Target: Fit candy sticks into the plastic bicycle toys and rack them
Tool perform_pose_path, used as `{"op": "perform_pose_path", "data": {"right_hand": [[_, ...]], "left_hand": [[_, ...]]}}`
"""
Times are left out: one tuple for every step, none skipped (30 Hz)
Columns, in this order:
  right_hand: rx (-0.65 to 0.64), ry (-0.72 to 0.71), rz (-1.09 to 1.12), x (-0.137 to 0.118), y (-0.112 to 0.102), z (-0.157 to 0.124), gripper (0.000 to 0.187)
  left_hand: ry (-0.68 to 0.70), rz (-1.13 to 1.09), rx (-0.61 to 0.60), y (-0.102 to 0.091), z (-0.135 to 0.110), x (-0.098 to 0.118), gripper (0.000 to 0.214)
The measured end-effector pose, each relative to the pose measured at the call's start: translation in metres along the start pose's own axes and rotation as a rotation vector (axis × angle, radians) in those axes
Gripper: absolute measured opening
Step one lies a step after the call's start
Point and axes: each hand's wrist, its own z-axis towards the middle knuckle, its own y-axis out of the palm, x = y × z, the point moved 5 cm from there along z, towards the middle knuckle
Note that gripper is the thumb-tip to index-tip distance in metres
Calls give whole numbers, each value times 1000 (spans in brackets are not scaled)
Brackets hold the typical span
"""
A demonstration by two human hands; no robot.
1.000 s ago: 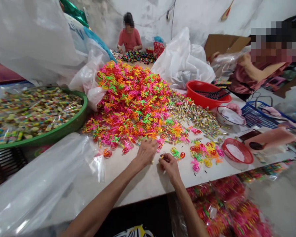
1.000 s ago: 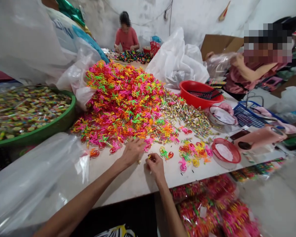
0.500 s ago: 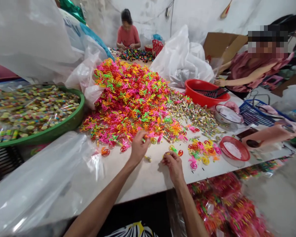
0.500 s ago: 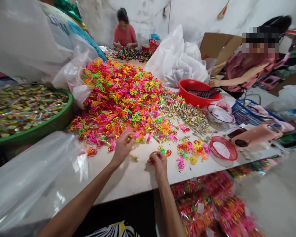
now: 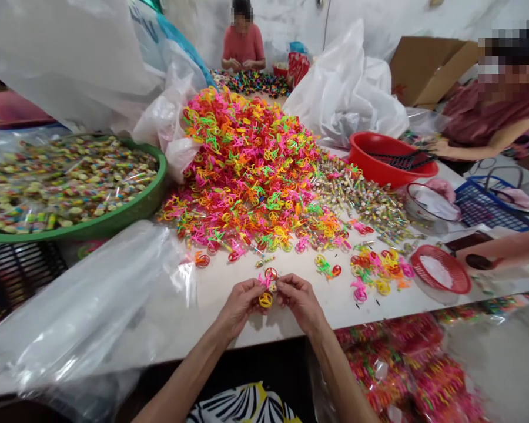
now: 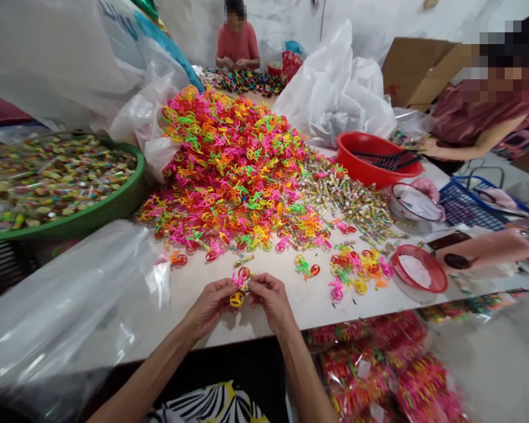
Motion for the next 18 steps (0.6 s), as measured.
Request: {"op": "perform_pose_path", "data": {"right_hand": [[-19,7,3,1,1,0,21],[-30,5,2,1,2,0,20],[-34,-1,-1,0,3,1,20],[-33,-7,-2,0,3,1,20],[-30,-12,-2,0,3,2,19],[-29,-14,-3,1,3,3,20],[-27,-15,-5,1,4,3,20],[-27,-14,-8,2,4,4,21],[-28,-13,-13,3,4,4,22],[-30,-12,-17,3,5,4,22],[-31,-13,-18,4,5,3,23],[-33,-12,-18,4,6,3,23],[-40,-6,-20,5,6,2,23],[-53,3,-23,6,7,2,24],[-66,16,-28,7,7,1,24],[-76,31,-31,8,7,0,25],[-82,44,-33,10,7,0,25],[-85,56,-33,11,6,-1,26]], "left_hand": [[-2,4,-26,0,0,1,22],[-1,4,-42,-1,0,2,21],[1,-1,-45,-2,-1,3,22],[3,-11,-35,-3,-2,4,22],[5,-22,-18,-5,-3,5,22],[5,-27,-2,-6,-3,5,22],[7,-28,9,-8,-4,6,22],[10,-24,8,-8,-5,6,23],[15,-19,-2,-8,-6,7,24],[21,-14,-19,-7,-6,7,25],[26,-13,-37,-7,-7,7,26],[28,-14,-53,-6,-7,7,27],[26,-16,-66,-6,-8,7,27],[20,-18,-78,-5,-8,6,27],[14,-22,-86,-5,-9,5,26],[9,-26,-96,-4,-10,3,26],[8,-33,-105,-4,-11,2,26],[10,-42,-112,-3,-12,0,26]]}}
